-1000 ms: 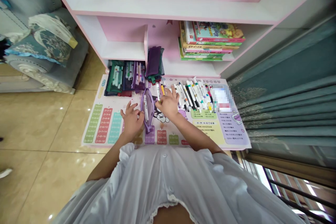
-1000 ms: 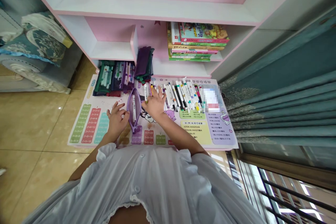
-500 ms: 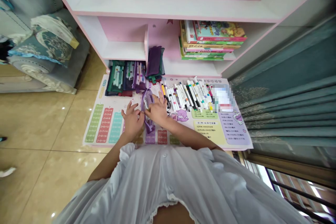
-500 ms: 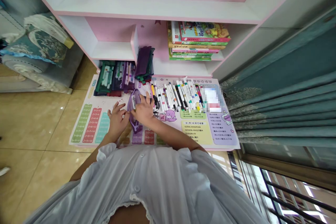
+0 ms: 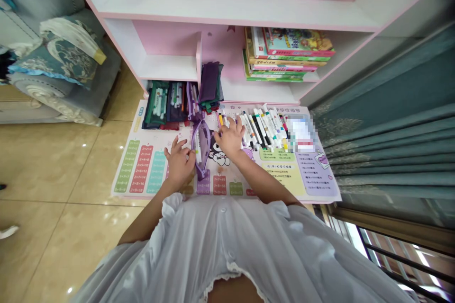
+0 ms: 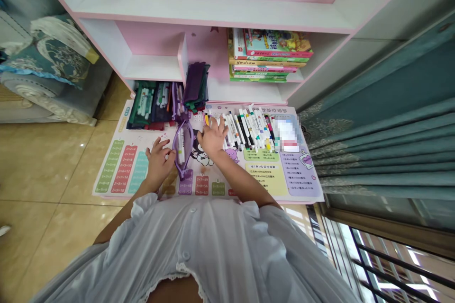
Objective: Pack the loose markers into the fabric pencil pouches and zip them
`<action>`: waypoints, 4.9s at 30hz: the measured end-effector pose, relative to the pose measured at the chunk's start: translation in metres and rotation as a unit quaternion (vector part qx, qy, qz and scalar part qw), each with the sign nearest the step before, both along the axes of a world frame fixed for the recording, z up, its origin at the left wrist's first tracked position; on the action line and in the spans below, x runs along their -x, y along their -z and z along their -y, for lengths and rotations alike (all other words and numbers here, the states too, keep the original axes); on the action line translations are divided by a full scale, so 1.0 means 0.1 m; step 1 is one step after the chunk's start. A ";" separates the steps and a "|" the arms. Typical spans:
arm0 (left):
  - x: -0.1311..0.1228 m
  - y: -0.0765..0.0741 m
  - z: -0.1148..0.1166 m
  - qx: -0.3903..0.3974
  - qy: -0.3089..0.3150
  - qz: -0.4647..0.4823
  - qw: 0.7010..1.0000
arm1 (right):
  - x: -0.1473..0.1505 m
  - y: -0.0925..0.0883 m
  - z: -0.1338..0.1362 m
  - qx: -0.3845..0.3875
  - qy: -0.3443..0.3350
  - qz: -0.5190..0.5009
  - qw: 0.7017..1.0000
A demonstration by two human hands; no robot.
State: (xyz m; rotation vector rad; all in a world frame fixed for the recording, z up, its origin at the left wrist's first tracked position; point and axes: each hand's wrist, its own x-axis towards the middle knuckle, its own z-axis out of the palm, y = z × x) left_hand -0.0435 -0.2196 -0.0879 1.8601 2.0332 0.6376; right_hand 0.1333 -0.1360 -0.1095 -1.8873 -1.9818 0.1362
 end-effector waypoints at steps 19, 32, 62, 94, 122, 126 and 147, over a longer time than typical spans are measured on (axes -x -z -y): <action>0.00 0.00 -0.01 0.000 0.004 0.007 1.000 | -0.09 0.08 -0.19 0.052 -0.010 0.095 0.994; -0.01 0.00 -0.01 0.001 0.003 0.005 1.000 | -0.02 0.12 -0.31 0.055 -0.049 0.095 0.993; 0.02 0.02 -0.01 -0.004 -0.004 0.015 1.000 | 0.49 -0.10 0.24 0.109 -0.129 0.014 0.986; 0.02 0.05 -0.01 -0.005 -0.004 0.018 1.000 | -0.11 0.09 -0.19 0.045 -0.023 0.056 0.997; 0.04 0.05 -0.01 -0.005 0.001 0.022 1.000 | 0.43 -0.21 0.31 0.108 -0.139 0.020 0.984; 0.03 0.05 -0.01 -0.004 -0.002 0.020 1.000 | 0.30 -0.17 0.29 0.052 -0.118 -0.010 0.992; 0.03 0.02 -0.02 0.006 -0.006 0.026 1.000 | -0.32 0.16 0.05 0.045 0.013 0.084 0.995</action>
